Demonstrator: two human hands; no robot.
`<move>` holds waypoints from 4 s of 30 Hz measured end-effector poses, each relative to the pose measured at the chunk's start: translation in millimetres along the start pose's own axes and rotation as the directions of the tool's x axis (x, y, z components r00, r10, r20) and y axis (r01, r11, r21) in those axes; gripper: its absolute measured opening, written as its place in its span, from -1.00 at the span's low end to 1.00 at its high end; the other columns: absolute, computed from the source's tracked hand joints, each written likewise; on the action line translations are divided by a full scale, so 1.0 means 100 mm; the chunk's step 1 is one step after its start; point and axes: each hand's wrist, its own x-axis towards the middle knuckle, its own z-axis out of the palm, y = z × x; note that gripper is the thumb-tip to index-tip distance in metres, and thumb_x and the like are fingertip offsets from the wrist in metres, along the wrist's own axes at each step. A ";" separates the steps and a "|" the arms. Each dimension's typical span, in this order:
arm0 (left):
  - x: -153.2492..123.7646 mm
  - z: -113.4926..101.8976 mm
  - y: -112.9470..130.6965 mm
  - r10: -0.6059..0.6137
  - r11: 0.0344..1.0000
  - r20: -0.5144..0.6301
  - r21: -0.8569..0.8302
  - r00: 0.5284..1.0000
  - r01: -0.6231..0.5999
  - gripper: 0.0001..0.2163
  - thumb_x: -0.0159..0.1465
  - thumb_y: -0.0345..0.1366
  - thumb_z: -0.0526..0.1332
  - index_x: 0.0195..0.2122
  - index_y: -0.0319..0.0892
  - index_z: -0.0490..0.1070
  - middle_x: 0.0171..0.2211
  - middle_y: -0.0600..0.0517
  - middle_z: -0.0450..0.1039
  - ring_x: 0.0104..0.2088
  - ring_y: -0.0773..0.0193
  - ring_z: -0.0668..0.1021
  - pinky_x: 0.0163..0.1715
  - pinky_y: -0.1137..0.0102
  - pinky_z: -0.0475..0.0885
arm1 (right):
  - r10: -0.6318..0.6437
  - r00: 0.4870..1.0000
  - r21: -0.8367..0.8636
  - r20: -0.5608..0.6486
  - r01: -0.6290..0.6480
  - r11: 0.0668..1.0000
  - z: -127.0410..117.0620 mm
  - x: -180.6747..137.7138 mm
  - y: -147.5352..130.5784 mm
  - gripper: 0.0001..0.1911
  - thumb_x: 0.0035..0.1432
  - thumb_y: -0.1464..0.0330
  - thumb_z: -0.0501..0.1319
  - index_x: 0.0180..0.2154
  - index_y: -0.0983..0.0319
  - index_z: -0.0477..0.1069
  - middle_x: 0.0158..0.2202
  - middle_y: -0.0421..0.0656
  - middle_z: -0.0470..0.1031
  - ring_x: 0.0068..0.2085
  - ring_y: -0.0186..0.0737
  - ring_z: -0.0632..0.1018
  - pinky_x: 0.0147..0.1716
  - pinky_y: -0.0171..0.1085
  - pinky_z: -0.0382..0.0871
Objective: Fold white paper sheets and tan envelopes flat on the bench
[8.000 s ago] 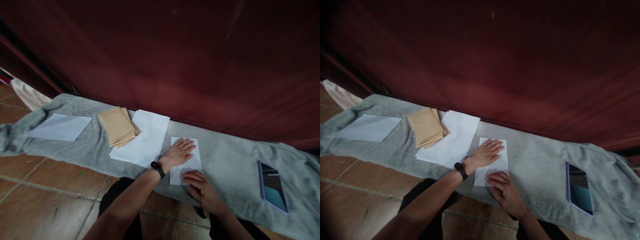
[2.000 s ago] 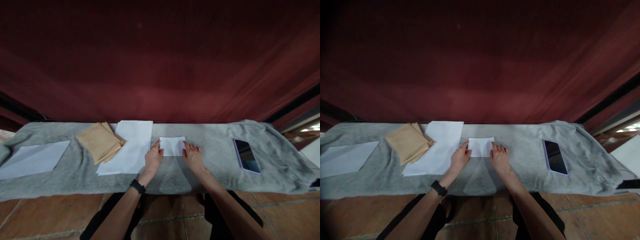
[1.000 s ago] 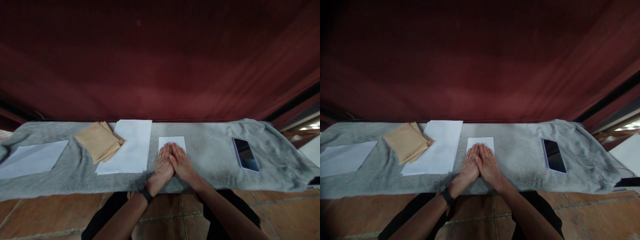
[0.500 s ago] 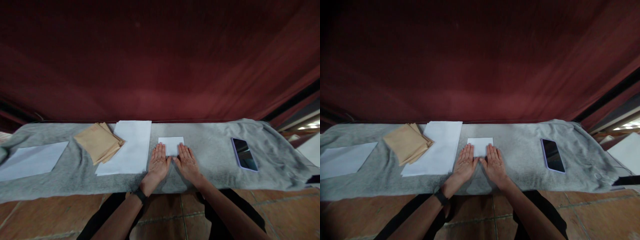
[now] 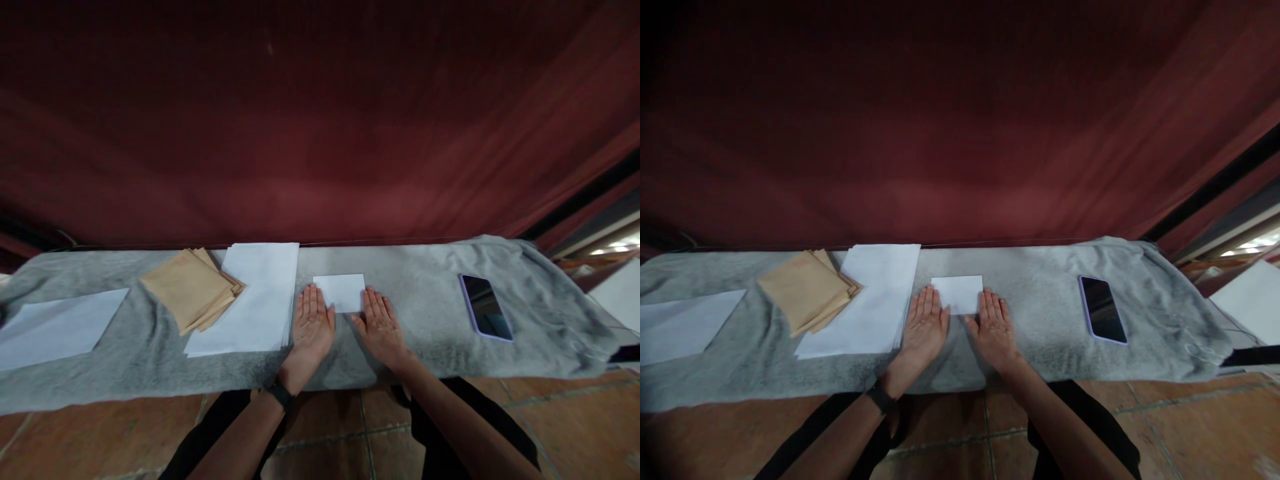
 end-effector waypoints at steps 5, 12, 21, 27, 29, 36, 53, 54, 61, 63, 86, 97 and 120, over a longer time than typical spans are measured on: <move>0.17 -0.01 0.36 0.217 0.968 0.120 -0.157 0.969 -0.197 -0.49 0.47 -0.25 -0.19 0.36 -0.39 0.11 0.40 -0.19 0.07 0.42 0.15 0.08 0.40 0.15 0.07 | -0.002 0.999 -0.053 0.054 0.005 0.999 0.00 -0.01 -0.01 -0.37 0.42 0.31 -0.07 0.41 0.44 -0.04 0.40 0.13 0.10 0.40 0.04 0.15 0.35 0.06 0.02; 0.38 0.08 0.68 0.264 0.954 0.201 -0.202 0.943 -0.224 -0.43 0.49 -0.12 -0.26 0.39 -0.36 0.07 0.42 -0.16 0.05 0.44 0.17 0.04 0.42 0.15 -0.01 | -0.022 0.989 -0.140 0.143 0.043 0.989 -0.06 0.01 -0.02 -0.32 0.29 0.43 0.03 0.40 0.41 -0.01 0.41 0.12 0.08 0.40 0.07 0.14 0.36 0.06 0.02; 0.52 0.16 0.58 0.155 0.986 0.195 -0.093 0.969 -0.139 -0.39 0.48 -0.05 -0.25 0.39 -0.39 0.06 0.43 -0.17 0.01 0.44 0.14 0.03 0.42 0.16 -0.07 | -0.002 0.995 -0.074 0.101 0.010 0.997 -0.07 0.02 -0.01 -0.39 0.37 0.39 -0.08 0.39 0.44 0.01 0.38 0.12 0.16 0.38 0.05 0.21 0.34 0.05 0.04; 0.53 0.17 0.39 0.090 0.996 0.146 -0.037 0.985 -0.086 -0.43 0.48 -0.13 -0.20 0.39 -0.38 0.06 0.41 -0.20 0.03 0.43 0.10 0.08 0.40 0.12 0.00 | 0.033 0.993 0.019 0.111 -0.035 0.999 -0.09 0.05 0.00 -0.41 0.43 0.30 -0.11 0.39 0.39 0.03 0.40 0.07 0.12 0.38 0.03 0.21 0.35 0.04 0.00; 0.52 0.16 0.32 0.067 0.998 0.139 -0.012 0.988 -0.066 -0.43 0.48 -0.14 -0.19 0.39 -0.40 0.07 0.41 -0.22 0.02 0.43 0.08 0.08 0.40 0.12 0.00 | 0.037 0.994 0.042 0.099 -0.041 0.998 -0.09 0.06 0.01 -0.41 0.45 0.27 -0.12 0.39 0.38 0.05 0.39 0.07 0.15 0.37 0.03 0.23 0.34 0.06 0.02; 0.44 0.13 0.14 0.009 0.998 0.114 0.055 0.993 -0.016 -0.42 0.47 -0.16 -0.17 0.38 -0.48 0.04 0.42 -0.29 -0.03 0.43 0.03 0.06 0.40 0.11 -0.01 | 0.077 0.987 0.058 0.138 -0.086 0.995 -0.14 0.12 0.01 -0.40 0.47 0.19 -0.14 0.34 0.42 0.16 0.37 0.09 0.18 0.37 0.03 0.24 0.33 0.03 0.07; 0.41 0.21 0.04 0.043 0.999 0.077 0.009 0.996 -0.043 -0.48 0.40 -0.33 -0.05 0.39 -0.18 0.13 0.43 -0.21 -0.02 0.41 0.00 0.11 0.35 0.03 0.12 | -0.157 0.978 0.147 0.140 0.136 0.980 0.05 0.56 -0.15 -0.47 0.49 0.27 -0.18 0.35 0.28 0.15 0.36 -0.01 0.22 0.38 -0.17 0.23 0.35 -0.02 0.10; 0.40 0.20 0.04 0.043 0.999 0.077 0.012 0.996 -0.044 -0.48 0.40 -0.33 -0.05 0.39 -0.19 0.12 0.43 -0.22 -0.02 0.41 0.00 0.10 0.36 0.03 0.11 | -0.155 0.982 0.137 0.111 0.139 0.981 0.07 0.55 -0.13 -0.47 0.49 0.26 -0.18 0.35 0.29 0.15 0.36 0.00 0.22 0.38 -0.15 0.23 0.35 -0.01 0.09; 0.37 0.14 0.02 0.048 0.997 0.096 0.051 0.994 -0.053 -0.45 0.43 -0.22 -0.06 0.41 -0.30 0.04 0.43 -0.21 -0.03 0.42 0.04 0.09 0.38 0.08 0.04 | -0.133 0.991 0.069 0.017 0.132 0.989 0.16 0.52 0.03 -0.42 0.47 0.18 -0.11 0.36 0.37 0.13 0.37 0.07 0.19 0.38 -0.04 0.21 0.35 0.03 0.06; 0.37 0.13 0.01 0.037 0.997 0.096 0.058 0.995 -0.042 -0.44 0.44 -0.17 -0.09 0.41 -0.35 0.04 0.43 -0.23 -0.02 0.43 0.04 0.08 0.39 0.09 0.04 | -0.130 0.991 0.064 0.033 0.128 0.990 0.15 0.52 0.07 -0.40 0.47 0.17 -0.13 0.37 0.36 0.10 0.37 0.06 0.17 0.39 -0.05 0.21 0.35 0.03 0.05; 0.39 -0.02 0.03 0.026 1.000 0.059 0.009 0.998 -0.027 -0.48 0.45 -0.21 -0.11 0.34 -0.43 0.17 0.39 -0.26 0.08 0.40 0.03 0.15 0.39 0.08 0.05 | -0.095 0.964 0.058 0.249 0.083 0.995 -0.05 0.64 0.60 -0.49 0.46 0.23 -0.08 0.35 0.15 0.18 0.42 -0.12 0.11 0.38 -0.03 0.21 0.33 0.02 0.07; 0.31 -0.04 0.34 0.536 0.815 0.123 -0.334 0.835 -0.474 -0.51 0.48 -0.06 -0.08 0.33 -0.20 0.19 0.37 -0.10 0.18 0.37 0.21 0.23 0.39 0.19 0.09 | -0.174 0.925 0.187 0.338 0.115 0.976 -0.14 0.77 0.75 -0.50 0.42 0.38 -0.08 0.32 0.18 0.23 0.40 -0.05 0.16 0.38 -0.13 0.21 0.33 -0.03 0.14; 0.61 0.25 0.36 0.309 0.946 0.038 -0.118 0.950 -0.303 -0.51 0.45 -0.32 -0.13 0.37 -0.32 0.11 0.38 -0.16 0.15 0.40 0.16 0.16 0.40 0.10 0.04 | -0.106 0.987 0.216 0.119 0.079 0.973 -0.02 0.68 0.32 -0.46 0.47 0.29 -0.18 0.33 0.36 0.20 0.33 0.06 0.29 0.35 -0.10 0.27 0.33 -0.01 0.16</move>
